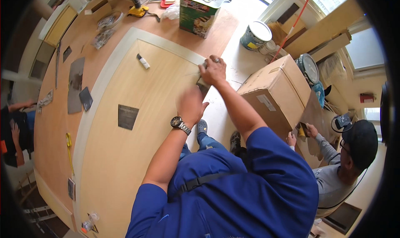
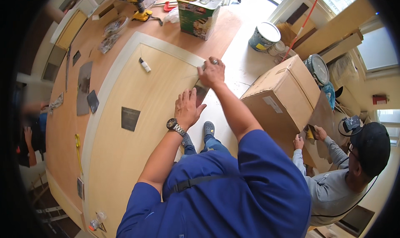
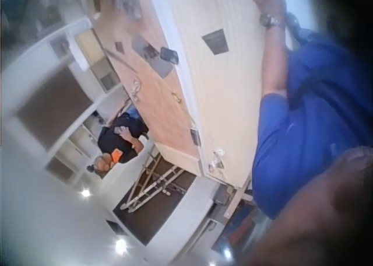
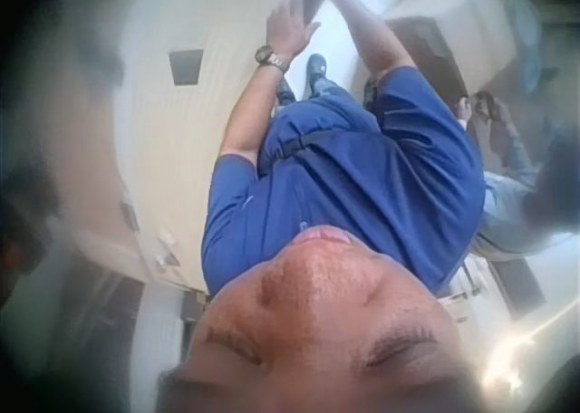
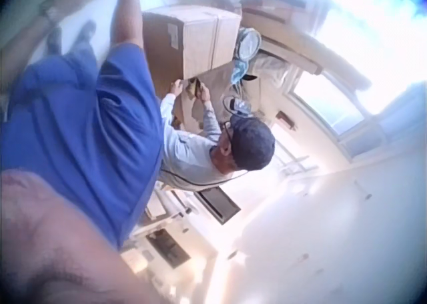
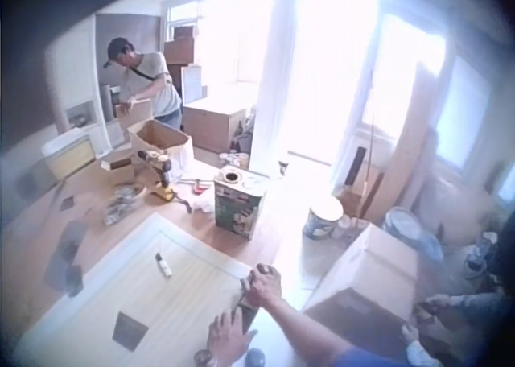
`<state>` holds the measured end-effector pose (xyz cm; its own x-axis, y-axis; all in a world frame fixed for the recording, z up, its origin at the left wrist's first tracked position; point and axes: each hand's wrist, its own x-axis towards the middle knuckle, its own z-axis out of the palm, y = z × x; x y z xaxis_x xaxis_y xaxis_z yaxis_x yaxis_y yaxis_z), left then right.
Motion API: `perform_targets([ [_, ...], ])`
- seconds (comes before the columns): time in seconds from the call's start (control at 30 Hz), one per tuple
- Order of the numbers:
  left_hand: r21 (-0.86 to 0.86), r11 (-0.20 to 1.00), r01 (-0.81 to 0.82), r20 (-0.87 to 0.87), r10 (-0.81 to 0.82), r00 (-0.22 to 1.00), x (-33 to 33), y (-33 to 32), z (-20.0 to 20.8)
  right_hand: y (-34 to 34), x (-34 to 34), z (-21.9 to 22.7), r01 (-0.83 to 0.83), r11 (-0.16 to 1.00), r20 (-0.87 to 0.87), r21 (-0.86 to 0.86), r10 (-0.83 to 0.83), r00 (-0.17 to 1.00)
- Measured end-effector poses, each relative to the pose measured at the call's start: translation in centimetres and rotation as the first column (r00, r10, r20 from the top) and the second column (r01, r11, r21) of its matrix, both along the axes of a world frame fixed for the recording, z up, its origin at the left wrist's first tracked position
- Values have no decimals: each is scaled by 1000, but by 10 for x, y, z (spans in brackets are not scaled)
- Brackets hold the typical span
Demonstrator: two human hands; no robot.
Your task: The person applies a long strip of veneer or trim to the edge of a large wooden panel, pressing it down by hand and using a small sanding block to smooth the edges and ensure adhesion.
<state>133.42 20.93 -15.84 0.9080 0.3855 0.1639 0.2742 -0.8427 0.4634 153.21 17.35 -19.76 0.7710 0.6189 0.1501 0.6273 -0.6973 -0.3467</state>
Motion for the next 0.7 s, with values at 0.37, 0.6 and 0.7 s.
perform_targets([
  [0.37, -51, 998, 41, -223, -52, 973, -57, -4, -10, -27, -99, -7, -15, 986, -41, 166, 22, 999],
  [0.6, 1, 999, 41, -134, -40, 990, 74, 14, -24, -2, 36, -3, 43, 993, -58, 111, -37, 998],
  [0.7, 28, 999, 36, -154, -31, 988, 70, 15, -20, 0, 35, -5, 56, 989, -60, 135, -48, 997],
])
